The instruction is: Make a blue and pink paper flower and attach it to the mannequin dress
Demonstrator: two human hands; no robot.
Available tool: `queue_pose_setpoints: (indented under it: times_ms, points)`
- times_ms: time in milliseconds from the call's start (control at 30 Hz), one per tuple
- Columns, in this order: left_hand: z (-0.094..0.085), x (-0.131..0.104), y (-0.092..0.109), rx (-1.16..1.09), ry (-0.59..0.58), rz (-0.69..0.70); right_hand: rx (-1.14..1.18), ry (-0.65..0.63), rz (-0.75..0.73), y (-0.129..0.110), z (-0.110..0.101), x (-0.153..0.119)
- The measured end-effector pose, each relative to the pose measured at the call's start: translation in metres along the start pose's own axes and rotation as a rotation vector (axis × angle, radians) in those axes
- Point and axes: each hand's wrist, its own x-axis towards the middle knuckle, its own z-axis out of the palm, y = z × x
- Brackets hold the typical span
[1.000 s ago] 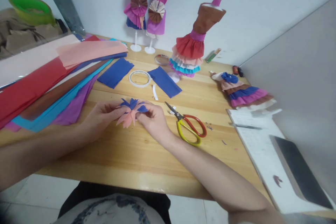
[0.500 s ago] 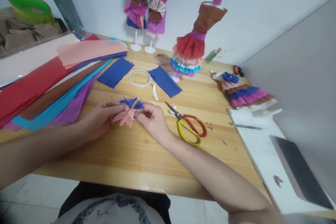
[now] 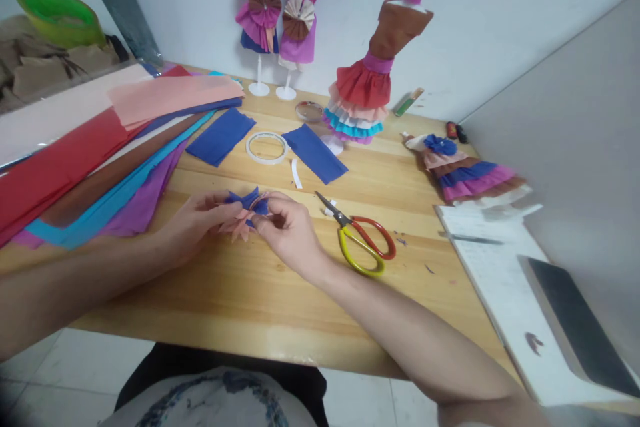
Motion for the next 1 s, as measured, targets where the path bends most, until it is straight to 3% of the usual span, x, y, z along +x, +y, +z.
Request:
queue_pose_setpoints:
  times_ms: [267,467,700,800,1000]
  points:
    - [-0.001,0.001,-0.002,-0.004,0.081,-0.034,0.049,-0.018,0.010,-0.002,0.000,0.000]
    - [-0.001,0.001,-0.002,-0.030,0.054,-0.062,0.064,-0.026,0.019,-0.003,0.001,0.002]
    - [-0.002,-0.003,0.002,0.201,-0.013,0.080,-0.043,-0.061,-0.025,-0.010,-0.004,0.001]
    - [-0.003,-0.004,0.005,0.282,-0.074,0.132,-0.063,-0.020,-0.015,-0.009,-0.004,0.001]
    - [-0.001,-0.002,0.001,0.084,-0.059,0.051,-0.006,0.008,0.003,0.001,-0.003,0.002]
